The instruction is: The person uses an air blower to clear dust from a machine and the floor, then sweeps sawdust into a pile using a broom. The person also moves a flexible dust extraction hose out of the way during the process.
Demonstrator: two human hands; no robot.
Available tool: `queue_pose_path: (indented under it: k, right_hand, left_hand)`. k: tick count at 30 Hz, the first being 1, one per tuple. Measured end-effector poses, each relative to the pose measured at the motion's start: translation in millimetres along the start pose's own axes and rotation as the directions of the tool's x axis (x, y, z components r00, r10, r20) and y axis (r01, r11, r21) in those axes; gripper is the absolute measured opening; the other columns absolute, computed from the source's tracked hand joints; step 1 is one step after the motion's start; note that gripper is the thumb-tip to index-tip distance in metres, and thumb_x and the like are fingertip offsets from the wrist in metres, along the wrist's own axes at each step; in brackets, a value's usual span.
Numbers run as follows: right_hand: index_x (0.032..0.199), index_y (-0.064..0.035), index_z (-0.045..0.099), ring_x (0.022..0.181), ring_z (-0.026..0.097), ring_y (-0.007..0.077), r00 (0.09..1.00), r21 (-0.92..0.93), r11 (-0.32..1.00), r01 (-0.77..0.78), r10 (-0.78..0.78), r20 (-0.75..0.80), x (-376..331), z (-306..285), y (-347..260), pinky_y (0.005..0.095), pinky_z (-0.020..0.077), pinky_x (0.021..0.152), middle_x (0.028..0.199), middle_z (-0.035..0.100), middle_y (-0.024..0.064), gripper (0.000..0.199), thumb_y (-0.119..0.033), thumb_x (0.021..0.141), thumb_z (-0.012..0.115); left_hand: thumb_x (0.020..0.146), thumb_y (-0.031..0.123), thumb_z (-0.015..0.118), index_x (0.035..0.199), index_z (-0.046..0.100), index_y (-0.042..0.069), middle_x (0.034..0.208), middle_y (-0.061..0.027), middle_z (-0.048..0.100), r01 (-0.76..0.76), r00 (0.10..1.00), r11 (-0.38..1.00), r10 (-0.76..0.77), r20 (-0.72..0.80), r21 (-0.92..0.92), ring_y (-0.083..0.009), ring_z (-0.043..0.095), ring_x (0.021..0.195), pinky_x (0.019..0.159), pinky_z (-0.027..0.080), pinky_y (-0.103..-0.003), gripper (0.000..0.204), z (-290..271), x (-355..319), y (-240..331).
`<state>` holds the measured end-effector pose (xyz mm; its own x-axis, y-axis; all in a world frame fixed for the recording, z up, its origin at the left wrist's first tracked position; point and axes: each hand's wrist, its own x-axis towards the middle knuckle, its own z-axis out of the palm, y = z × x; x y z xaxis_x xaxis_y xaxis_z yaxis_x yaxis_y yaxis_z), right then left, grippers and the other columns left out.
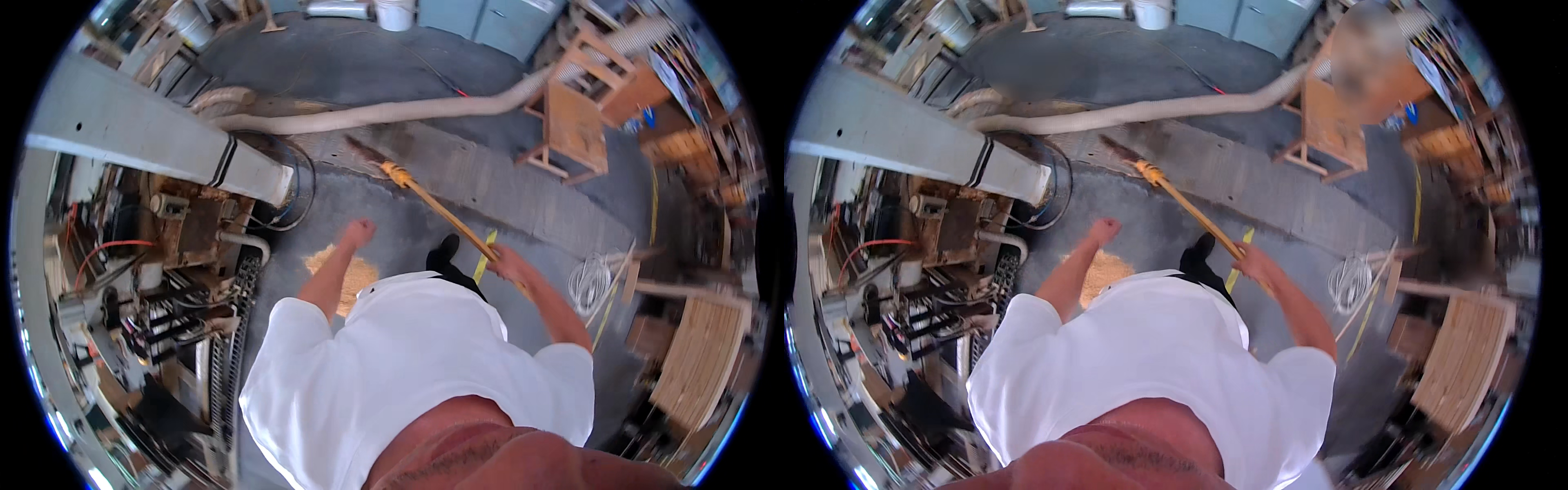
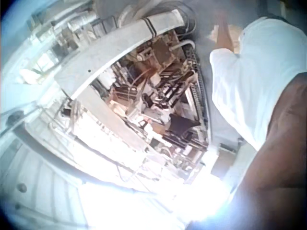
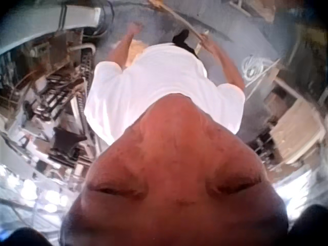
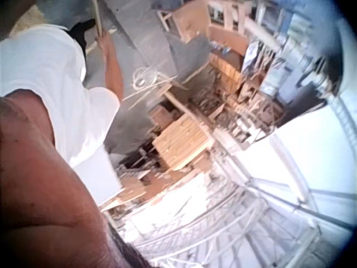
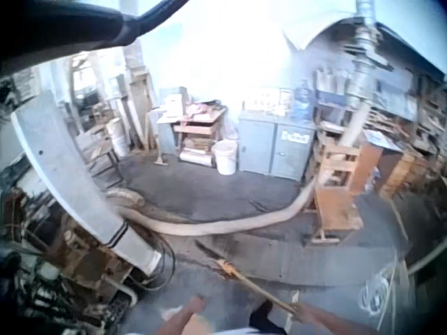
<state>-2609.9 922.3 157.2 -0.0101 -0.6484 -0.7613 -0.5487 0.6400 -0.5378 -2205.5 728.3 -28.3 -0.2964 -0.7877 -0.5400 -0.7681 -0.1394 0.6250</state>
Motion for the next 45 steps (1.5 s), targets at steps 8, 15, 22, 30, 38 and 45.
queue_pose_path:
  k: [8,15,22,30,38,45]
  right_hand:
    - [0.14,-0.006,0.042,0.05,0.054,0.0138,0.995,0.049,0.994,0.096,-0.093,-0.047,125,-172,-38,0.0296,0.0425,0.044,0.064,0.058,0.0062,0.066,-0.005,0.078,0.063]
    - [0.134,0.0011,0.046,0.053,0.058,0.0169,0.97,-0.045,0.97,0.239,-0.241,-0.045,301,-293,-173,0.0318,0.0449,0.045,0.066,0.06,0.01,0.063,-0.003,0.074,0.062]
    - [0.13,-0.0022,0.051,0.054,0.058,0.0176,0.926,-0.33,0.892,0.309,-0.361,-0.111,407,-399,-247,0.0311,0.0438,0.046,0.072,0.061,0.0105,0.058,-0.001,0.073,0.061]
    - [0.123,0.0021,0.053,0.049,0.055,0.0155,0.988,-0.004,0.994,0.112,-0.111,0.106,507,-433,-335,0.0293,0.0423,0.043,0.062,0.058,0.0084,0.048,-0.002,0.075,0.057]
    - [0.101,0.004,0.059,0.05,0.053,0.0148,0.939,-0.196,0.942,0.272,-0.214,0.271,597,-478,-475,0.0291,0.0413,0.044,0.064,0.056,0.0068,0.027,0.002,0.074,0.059]
    - [0.105,0.0027,0.06,0.052,0.055,0.014,0.892,-0.175,0.92,0.351,-0.271,0.362,713,-495,-582,0.0295,0.0436,0.046,0.065,0.058,0.0057,0.028,-0.004,0.077,0.061]
  left_hand:
    - [0.071,0.024,0.059,0.088,0.073,0.009,0.092,-0.018,0.069,-0.268,0.938,0.748,0.059,0.342,0.607,-0.0342,0.068,0.086,0.072,0.054,-0.043,0.027,49,14,-8]
    - [0.071,0.029,0.061,0.086,0.074,0.012,0.094,-0.0151,0.07,0.227,0.958,0.946,-0.26,0.122,0.232,-0.034,0.068,0.09,0.073,0.053,-0.044,0.025,36,59,-12]
    - [0.081,0.029,0.053,0.09,0.071,0.01,0.094,-0.0165,0.069,-0.064,0.971,0.863,-0.062,0.23,0.501,-0.0359,0.067,0.089,0.077,0.052,-0.045,0.028,-104,255,63]
    - [0.08,0.033,0.052,0.087,0.068,0.003,0.085,-0.0228,0.066,0.221,0.811,0.892,-0.392,-0.433,-0.394,-0.0379,0.066,0.08,0.074,0.052,-0.046,0.034,-303,381,152]
    - [0.081,0.033,0.055,0.084,0.071,0.005,0.086,-0.0224,0.068,0.456,0.703,0.796,-0.596,-0.388,-0.398,-0.0332,0.068,0.081,0.075,0.053,-0.044,0.032,-182,402,158]
    - [0.086,0.037,0.054,0.093,0.072,0.01,0.102,-0.0169,0.068,0.635,0.763,0.741,-0.645,0.028,-0.219,-0.0373,0.064,0.094,0.084,0.05,-0.046,0.033,-104,413,169]
